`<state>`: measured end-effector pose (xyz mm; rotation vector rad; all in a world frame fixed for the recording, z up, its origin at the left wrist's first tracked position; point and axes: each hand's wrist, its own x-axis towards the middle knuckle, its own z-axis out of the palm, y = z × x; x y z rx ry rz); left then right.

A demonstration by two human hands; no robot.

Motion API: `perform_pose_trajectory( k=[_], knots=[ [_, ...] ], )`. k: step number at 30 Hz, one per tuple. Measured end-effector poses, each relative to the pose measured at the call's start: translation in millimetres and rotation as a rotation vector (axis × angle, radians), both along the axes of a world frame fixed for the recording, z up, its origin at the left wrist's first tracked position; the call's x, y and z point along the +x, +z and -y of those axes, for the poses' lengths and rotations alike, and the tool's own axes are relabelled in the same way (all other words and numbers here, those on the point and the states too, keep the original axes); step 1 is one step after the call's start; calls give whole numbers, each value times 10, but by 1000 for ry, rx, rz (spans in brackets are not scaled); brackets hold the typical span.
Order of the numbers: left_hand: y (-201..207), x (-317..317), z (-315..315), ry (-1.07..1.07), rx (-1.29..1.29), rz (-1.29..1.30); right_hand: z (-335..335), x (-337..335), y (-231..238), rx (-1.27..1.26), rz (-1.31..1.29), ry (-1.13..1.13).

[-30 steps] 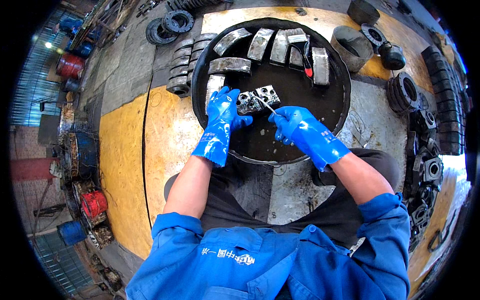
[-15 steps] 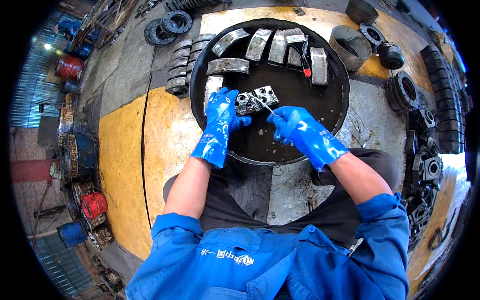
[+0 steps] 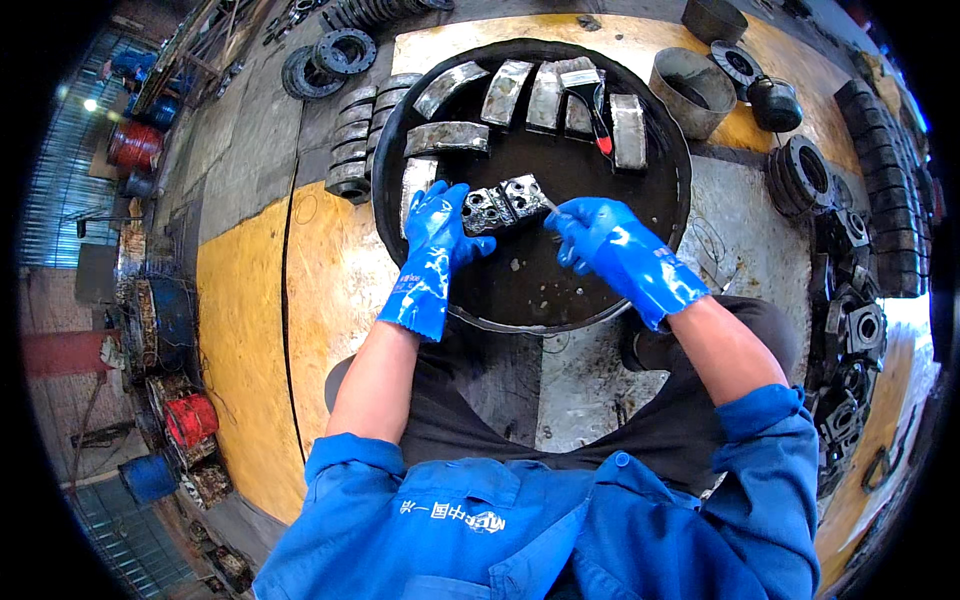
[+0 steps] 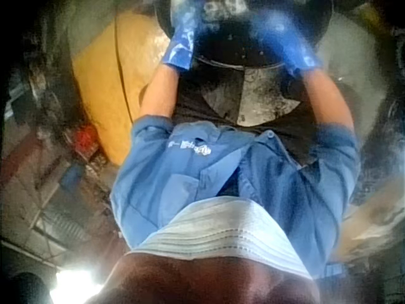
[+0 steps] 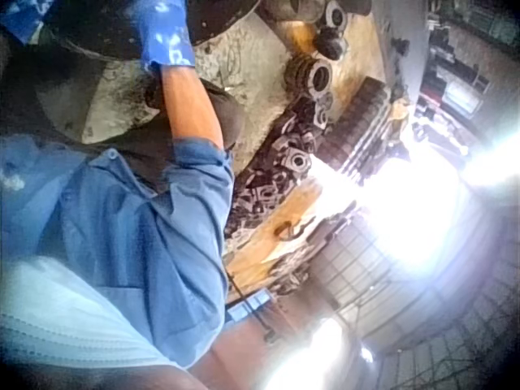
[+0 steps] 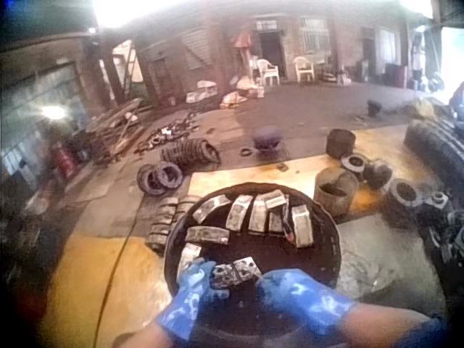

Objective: The person cleans metal components by dipping them into a tub of fluid and scrubbing them with a brush.

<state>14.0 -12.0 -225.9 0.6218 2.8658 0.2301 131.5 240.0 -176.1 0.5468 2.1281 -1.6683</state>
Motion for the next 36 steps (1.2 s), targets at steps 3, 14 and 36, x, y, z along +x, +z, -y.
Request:
perform_pose_trajectory(
  k=[3, 14, 36],
  knots=[
    [63, 0, -38, -11, 3, 18, -176, 32, 131, 64, 12, -14],
    [56, -15, -28, -32, 0, -2, -137, 5, -21, 43, 106, -58],
    [30, -4, -20, 5, 42, 12, -72, -3, -101, 189, 32, 41]
  ],
)
